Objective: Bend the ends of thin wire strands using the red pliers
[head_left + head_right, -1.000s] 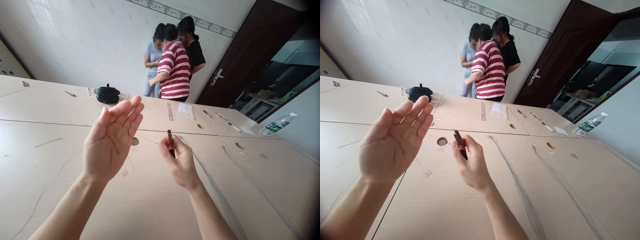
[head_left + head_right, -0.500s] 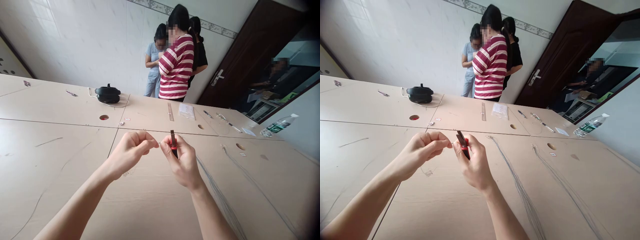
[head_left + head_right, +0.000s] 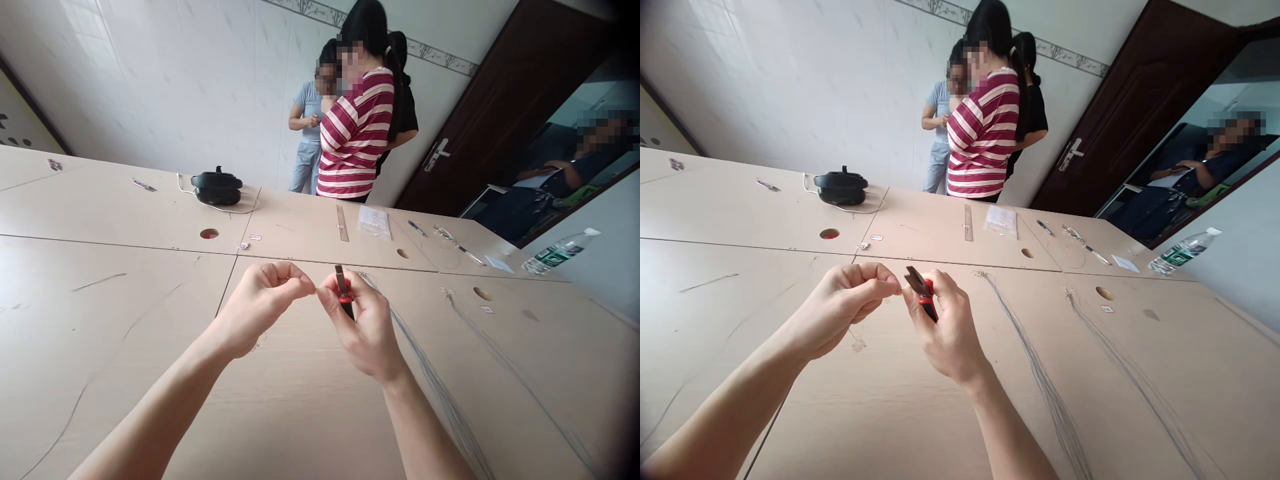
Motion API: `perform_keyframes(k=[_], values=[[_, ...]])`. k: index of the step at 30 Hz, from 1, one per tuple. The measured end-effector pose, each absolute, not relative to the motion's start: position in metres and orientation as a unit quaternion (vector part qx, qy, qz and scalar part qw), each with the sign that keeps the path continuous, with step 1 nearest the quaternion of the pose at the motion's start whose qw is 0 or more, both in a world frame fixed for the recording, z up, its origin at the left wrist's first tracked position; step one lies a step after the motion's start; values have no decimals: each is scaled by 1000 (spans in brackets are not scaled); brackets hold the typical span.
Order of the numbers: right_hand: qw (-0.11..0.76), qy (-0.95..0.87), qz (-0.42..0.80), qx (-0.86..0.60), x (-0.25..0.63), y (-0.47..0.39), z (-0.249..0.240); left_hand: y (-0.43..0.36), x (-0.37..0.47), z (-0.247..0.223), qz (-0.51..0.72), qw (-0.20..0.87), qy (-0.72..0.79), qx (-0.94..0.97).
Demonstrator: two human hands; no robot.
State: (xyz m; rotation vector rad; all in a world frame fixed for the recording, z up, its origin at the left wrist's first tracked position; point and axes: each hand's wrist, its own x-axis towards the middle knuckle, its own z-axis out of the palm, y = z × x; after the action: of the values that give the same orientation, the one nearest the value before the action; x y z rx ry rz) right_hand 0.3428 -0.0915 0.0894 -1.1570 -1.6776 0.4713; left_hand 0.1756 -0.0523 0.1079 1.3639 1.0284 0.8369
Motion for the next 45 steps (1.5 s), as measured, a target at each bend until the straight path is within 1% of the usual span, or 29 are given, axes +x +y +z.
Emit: perform_keyframes(k=[17,34,36,41,43,45], values=[[512,-700,154,-474,342,-88,87,-54,180,111,374,583,452,562],[507,-688,167,-492,341,-81,79,-48,182,105,389,614,448,520],[502,-692,136,-501,343,-77,74,-45,182,104,396,618,456,504],[461,-720,-72,-514,344,-67,60,-38,181,98,417,628,467,462],[443,-724,-110,-517,341,-66,56,-37,181,96,426,635,460,452],[430,-725,-121,-524,339,-65,53,-37,181,95,431,641,451,447]])
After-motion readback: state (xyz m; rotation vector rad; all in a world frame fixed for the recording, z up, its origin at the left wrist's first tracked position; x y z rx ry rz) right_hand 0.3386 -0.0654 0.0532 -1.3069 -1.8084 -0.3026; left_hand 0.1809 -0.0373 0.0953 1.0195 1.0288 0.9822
